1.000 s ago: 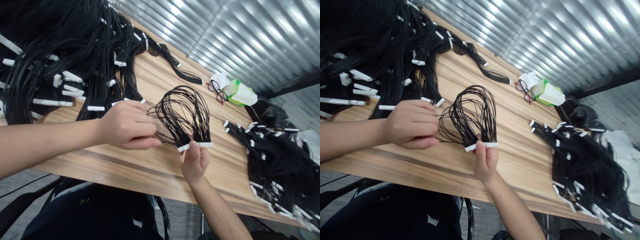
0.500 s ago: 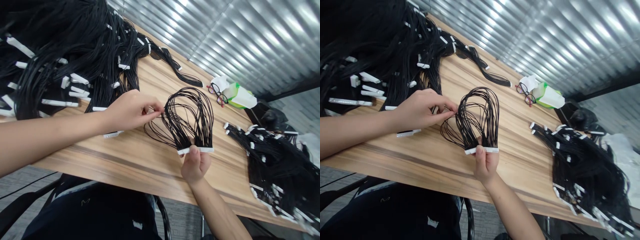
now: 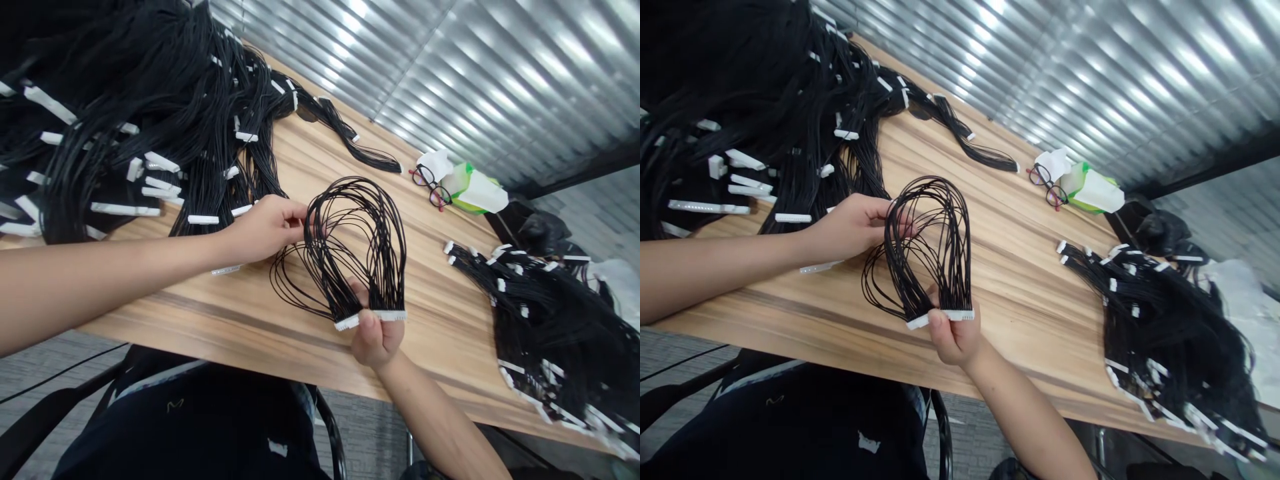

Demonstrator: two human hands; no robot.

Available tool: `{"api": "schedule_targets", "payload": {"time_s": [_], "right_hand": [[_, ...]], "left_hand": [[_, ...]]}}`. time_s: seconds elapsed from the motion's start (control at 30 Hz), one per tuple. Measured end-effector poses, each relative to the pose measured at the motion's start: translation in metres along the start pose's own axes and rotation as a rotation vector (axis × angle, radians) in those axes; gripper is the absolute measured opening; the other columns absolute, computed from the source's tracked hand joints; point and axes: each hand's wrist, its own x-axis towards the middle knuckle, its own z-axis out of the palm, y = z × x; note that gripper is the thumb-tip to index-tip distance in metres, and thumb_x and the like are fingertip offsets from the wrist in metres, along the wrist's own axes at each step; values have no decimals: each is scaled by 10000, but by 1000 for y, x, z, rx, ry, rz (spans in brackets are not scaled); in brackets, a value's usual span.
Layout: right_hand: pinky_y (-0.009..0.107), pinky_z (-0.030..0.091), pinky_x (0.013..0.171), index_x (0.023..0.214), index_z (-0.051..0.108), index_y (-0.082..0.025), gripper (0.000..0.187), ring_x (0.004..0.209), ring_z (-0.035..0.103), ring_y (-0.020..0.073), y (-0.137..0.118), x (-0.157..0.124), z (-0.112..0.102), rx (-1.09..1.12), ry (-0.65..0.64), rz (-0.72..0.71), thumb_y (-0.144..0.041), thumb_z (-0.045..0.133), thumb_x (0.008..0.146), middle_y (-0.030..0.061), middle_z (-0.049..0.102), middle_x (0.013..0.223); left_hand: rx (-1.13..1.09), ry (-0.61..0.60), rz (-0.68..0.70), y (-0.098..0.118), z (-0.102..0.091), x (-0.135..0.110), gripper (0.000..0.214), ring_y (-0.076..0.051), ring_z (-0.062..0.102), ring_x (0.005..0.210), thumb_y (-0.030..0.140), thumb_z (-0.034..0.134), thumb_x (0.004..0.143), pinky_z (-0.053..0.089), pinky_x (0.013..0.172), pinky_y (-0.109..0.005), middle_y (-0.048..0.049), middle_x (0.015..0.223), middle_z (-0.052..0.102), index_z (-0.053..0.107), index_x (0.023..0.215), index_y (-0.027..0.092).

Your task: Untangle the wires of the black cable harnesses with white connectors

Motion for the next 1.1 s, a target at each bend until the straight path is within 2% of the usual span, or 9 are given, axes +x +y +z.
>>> {"api": "schedule_targets", "payload": {"time_s": [0.13,0.27,0.37,0.47,0.53,0.6,0.83,1.0,1.1], "right_hand": [[424,638,723,1017,744,-325,250,726,679,251,-2,2,-1,20,11,31,-506,573,1031,60,699,818],[349,552,555,944,713,-284,310,577,585,203,-6,8,3,90,15,127,-512,535,1057,22,622,698],[299,462,454,954,679,-259,343,507,510,170,-10,13,6,119,19,218,-553,533,1051,-13,553,655],[292,451,460,850,650,-241,411,519,498,161,-11,14,7,101,7,240,-577,519,1048,-15,532,656],[307,472,515,775,640,-236,450,564,525,169,-12,14,7,85,-30,221,-559,508,1058,1,556,670],[317,461,548,754,642,-233,464,595,536,176,-13,15,7,77,-69,211,-539,496,1070,9,563,675],[294,362,522,741,611,-228,433,577,454,147,-20,25,10,108,-151,227,-474,520,1086,-15,522,671],[280,343,516,751,579,-232,410,572,430,134,-22,27,12,221,-200,271,-466,540,1085,-31,499,659],[288,342,506,739,575,-237,451,565,426,143,-23,25,12,176,-203,290,-533,523,1075,-25,500,651]], "left_hand": [[130,69,189,7,-6,-4,357,-103,650,739,509,665,973,500,686,-192,-8,853,778,824,924,194],[244,200,282,10,-12,-5,427,-73,492,570,571,731,943,391,574,-210,29,642,658,786,741,198],[287,258,323,10,-13,-3,505,-90,514,630,631,767,902,407,642,-226,29,587,616,745,635,203],[122,165,190,11,-10,-1,545,-128,612,770,702,762,871,494,750,-238,1,679,688,755,657,200],[-38,43,83,12,-6,0,543,-134,647,781,717,757,865,551,786,-247,-7,733,722,780,731,192],[-127,-3,37,12,-3,0,536,-134,667,783,717,761,861,595,812,-257,-17,790,748,793,811,184],[-151,35,43,9,-2,-1,499,-169,726,908,675,833,813,629,967,-317,-41,913,782,772,847,182],[-187,-43,46,8,-3,2,501,-168,725,956,691,768,873,608,1006,-309,-51,975,779,783,929,194],[-204,-107,68,8,-2,2,454,-165,714,962,660,719,923,595,1000,-301,-40,969,762,765,947,209]]}}
